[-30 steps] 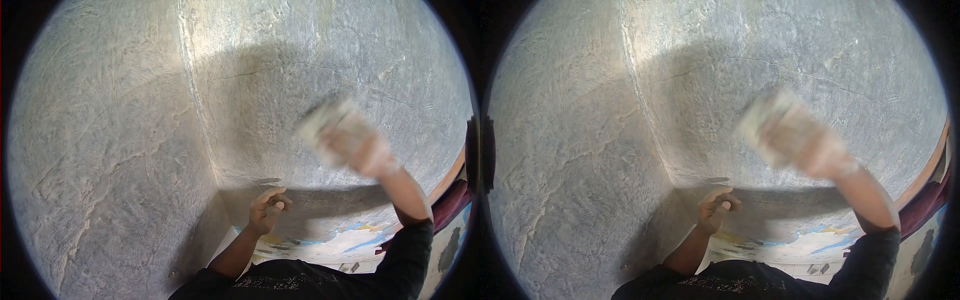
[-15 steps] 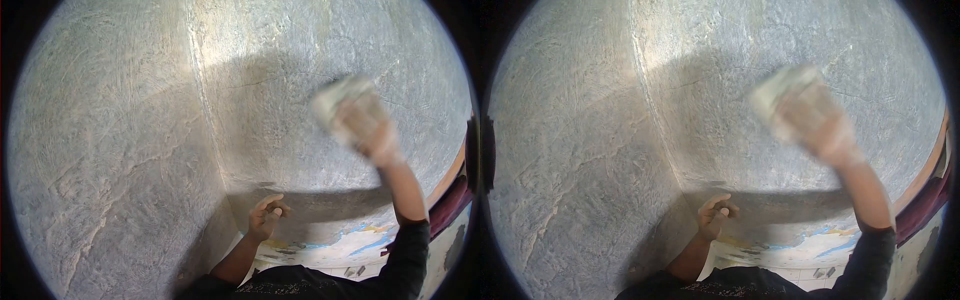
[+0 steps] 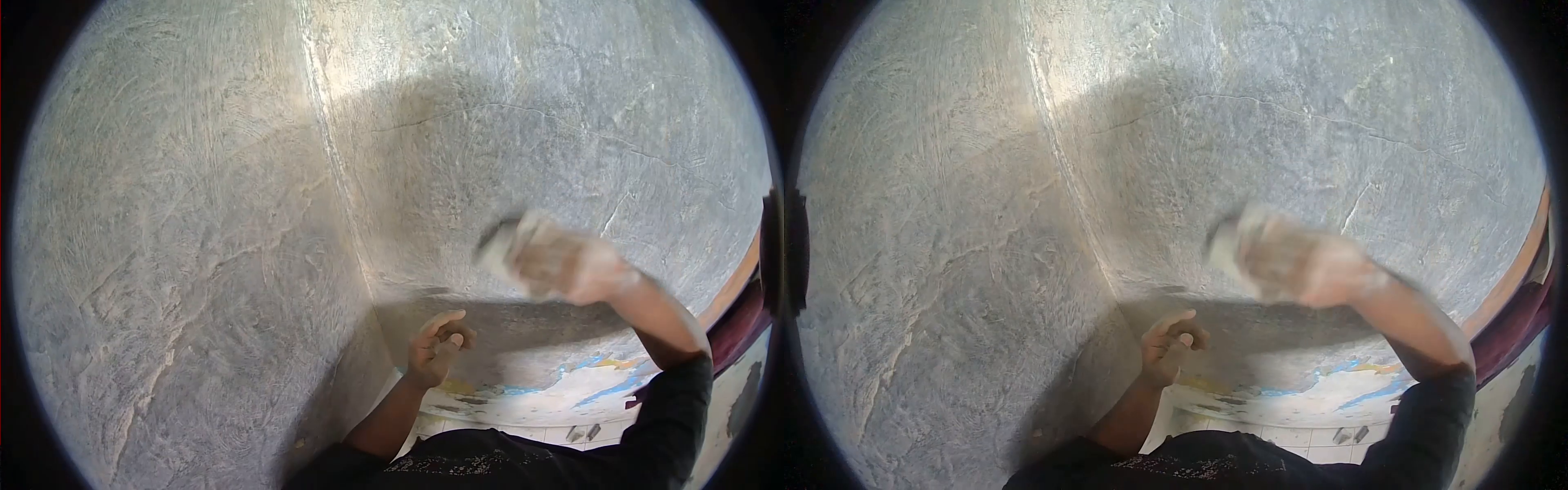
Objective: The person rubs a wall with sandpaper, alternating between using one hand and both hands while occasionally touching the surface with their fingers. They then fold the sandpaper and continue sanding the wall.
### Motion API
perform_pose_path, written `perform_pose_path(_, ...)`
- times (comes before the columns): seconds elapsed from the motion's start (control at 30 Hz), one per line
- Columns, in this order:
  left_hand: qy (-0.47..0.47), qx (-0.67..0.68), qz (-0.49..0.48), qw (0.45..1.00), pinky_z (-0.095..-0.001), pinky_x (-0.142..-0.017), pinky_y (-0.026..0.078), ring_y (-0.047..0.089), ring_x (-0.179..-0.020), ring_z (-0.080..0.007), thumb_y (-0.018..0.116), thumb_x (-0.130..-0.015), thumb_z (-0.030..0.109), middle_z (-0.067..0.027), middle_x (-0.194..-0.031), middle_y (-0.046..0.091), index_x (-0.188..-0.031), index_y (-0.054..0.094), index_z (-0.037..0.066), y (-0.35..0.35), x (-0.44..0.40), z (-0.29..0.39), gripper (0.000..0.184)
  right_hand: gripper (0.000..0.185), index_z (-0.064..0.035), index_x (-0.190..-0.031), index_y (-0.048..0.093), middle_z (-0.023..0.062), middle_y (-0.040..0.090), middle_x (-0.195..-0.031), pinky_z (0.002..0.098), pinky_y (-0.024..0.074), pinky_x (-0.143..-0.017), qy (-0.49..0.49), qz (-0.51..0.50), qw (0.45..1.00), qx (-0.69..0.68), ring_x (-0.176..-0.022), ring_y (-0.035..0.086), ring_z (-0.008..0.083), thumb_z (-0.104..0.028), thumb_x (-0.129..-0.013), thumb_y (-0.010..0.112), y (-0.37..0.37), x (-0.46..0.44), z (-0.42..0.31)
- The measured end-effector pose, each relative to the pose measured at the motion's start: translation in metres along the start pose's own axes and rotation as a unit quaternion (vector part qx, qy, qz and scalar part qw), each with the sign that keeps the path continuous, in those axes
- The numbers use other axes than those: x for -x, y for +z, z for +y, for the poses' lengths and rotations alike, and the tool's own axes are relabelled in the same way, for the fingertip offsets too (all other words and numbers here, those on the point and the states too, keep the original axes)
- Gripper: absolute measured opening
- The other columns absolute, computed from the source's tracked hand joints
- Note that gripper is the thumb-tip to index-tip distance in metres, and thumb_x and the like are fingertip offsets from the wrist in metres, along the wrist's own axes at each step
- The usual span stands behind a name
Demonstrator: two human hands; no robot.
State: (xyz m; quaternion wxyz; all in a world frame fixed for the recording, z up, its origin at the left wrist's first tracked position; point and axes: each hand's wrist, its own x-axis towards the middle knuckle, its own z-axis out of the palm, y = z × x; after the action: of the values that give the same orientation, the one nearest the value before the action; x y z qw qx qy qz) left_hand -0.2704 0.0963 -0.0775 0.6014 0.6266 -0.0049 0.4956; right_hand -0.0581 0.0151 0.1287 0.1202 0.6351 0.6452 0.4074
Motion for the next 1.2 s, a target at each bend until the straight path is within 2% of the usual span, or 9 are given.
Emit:
perform_pose_path(0.1,0.008,-0.004,0.002,1.000,-0.0296,-0.075,0.049,0.060,-0.082,-0.0145,0.048,-0.091,-0.002,-0.0116,-0.092,0.064,-0.126,0.049,0.001,-0.001,-0.001,-0.001,0.036,0.030,-0.0072,-0.115,0.059,0.0067,0.066,-0.106,0.0357,0.0496,-0.096,-0.323,0.295,0.884,-0.164,-0.102,0.061,0.0201,-0.009,-0.086,0.050,0.023,0.013,0.020)
perform_pose_path(0.2,-0.011,0.004,0.003,1.000,-0.0294,-0.075,0.049,0.061,-0.082,-0.0144,0.048,-0.090,-0.001,-0.0111,-0.093,0.064,-0.126,0.049,0.001,0.001,0.001,-0.004,0.036,0.025,-0.0097,-0.105,0.065,0.0041,0.066,-0.100,0.0318,0.0469,-0.099,0.057,0.477,0.877,-0.029,-0.098,0.062,0.0198,-0.009,-0.080,0.061,-0.003,0.011,0.067)
perform_pose_path(0.43,0.008,-0.008,0.003,1.000,-0.0300,-0.067,0.048,0.060,-0.075,-0.0160,0.047,-0.089,0.000,-0.0144,-0.091,0.066,-0.125,0.050,-0.002,0.003,-0.006,-0.006,0.036,0.020,-0.0108,-0.105,0.065,0.0064,0.068,-0.097,0.0360,0.0484,-0.096,-0.295,0.339,0.869,-0.208,-0.099,0.064,0.0202,-0.010,-0.089,0.053,0.041,0.016,0.022)
perform_pose_path(0.53,-0.001,-0.004,-0.007,1.000,-0.0297,-0.074,0.050,0.060,-0.082,-0.0138,0.049,-0.090,-0.001,-0.0108,-0.093,0.064,-0.126,0.049,0.001,0.004,-0.003,-0.011,0.036,0.025,-0.0107,-0.108,0.062,0.0074,0.067,-0.103,0.0364,0.0477,-0.097,0.025,0.440,0.896,-0.050,-0.097,0.064,0.0205,-0.020,-0.093,0.045,0.012,0.020,0.079)
perform_pose_path(0.67,-0.017,-0.011,-0.011,1.000,-0.0294,-0.074,0.050,0.060,-0.081,-0.0139,0.049,-0.090,-0.001,-0.0114,-0.094,0.064,-0.126,0.050,0.001,0.010,-0.010,-0.010,0.035,0.030,-0.0096,-0.114,0.060,0.0084,0.067,-0.106,0.0309,0.0510,-0.091,-0.126,0.327,0.843,-0.407,-0.095,0.065,0.0226,-0.022,-0.091,0.046,0.082,0.018,0.031)
perform_pose_path(0.77,-0.004,-0.009,-0.013,1.000,-0.0295,-0.074,0.050,0.061,-0.081,-0.0142,0.049,-0.090,-0.001,-0.0117,-0.094,0.065,-0.125,0.050,0.001,0.012,-0.015,-0.014,0.035,0.032,-0.0101,-0.118,0.058,0.0062,0.062,-0.118,0.0308,0.0483,-0.094,-0.273,0.305,0.905,-0.118,-0.108,0.060,0.0186,-0.021,-0.092,0.043,0.047,0.032,0.023)
perform_pose_path(0.97,-0.005,-0.012,-0.018,1.000,-0.0296,-0.073,0.051,0.061,-0.081,-0.0148,0.050,-0.090,0.000,-0.0122,-0.093,0.065,-0.125,0.050,0.002,0.017,-0.020,-0.024,0.035,0.037,-0.0091,-0.124,0.054,0.0051,0.058,-0.125,0.0345,0.0465,-0.098,-0.006,0.415,0.908,-0.051,-0.115,0.056,0.0186,-0.012,-0.087,0.053,0.035,0.035,0.058)
perform_pose_path(1.07,-0.020,-0.008,-0.016,1.000,-0.0295,-0.073,0.051,0.062,-0.081,-0.0148,0.051,-0.091,0.001,-0.0121,-0.092,0.066,-0.125,0.051,0.002,0.018,-0.023,-0.028,0.034,0.036,0.0014,-0.112,0.060,0.0149,0.063,-0.116,0.0387,0.0471,-0.098,-0.362,0.295,0.877,-0.116,-0.112,0.059,0.0256,-0.022,-0.085,0.054,0.046,0.040,0.016)
perform_pose_path(1.2,-0.004,-0.016,-0.018,1.000,-0.0296,-0.073,0.051,0.062,-0.081,-0.0151,0.052,-0.091,0.003,-0.0115,-0.092,0.066,-0.125,0.050,0.002,0.019,-0.029,-0.029,0.033,0.031,-0.0068,-0.116,0.062,0.0027,0.067,-0.110,0.0397,0.0514,-0.093,-0.026,0.393,0.918,-0.035,-0.103,0.064,0.0202,-0.020,-0.089,0.056,0.053,0.039,0.058)
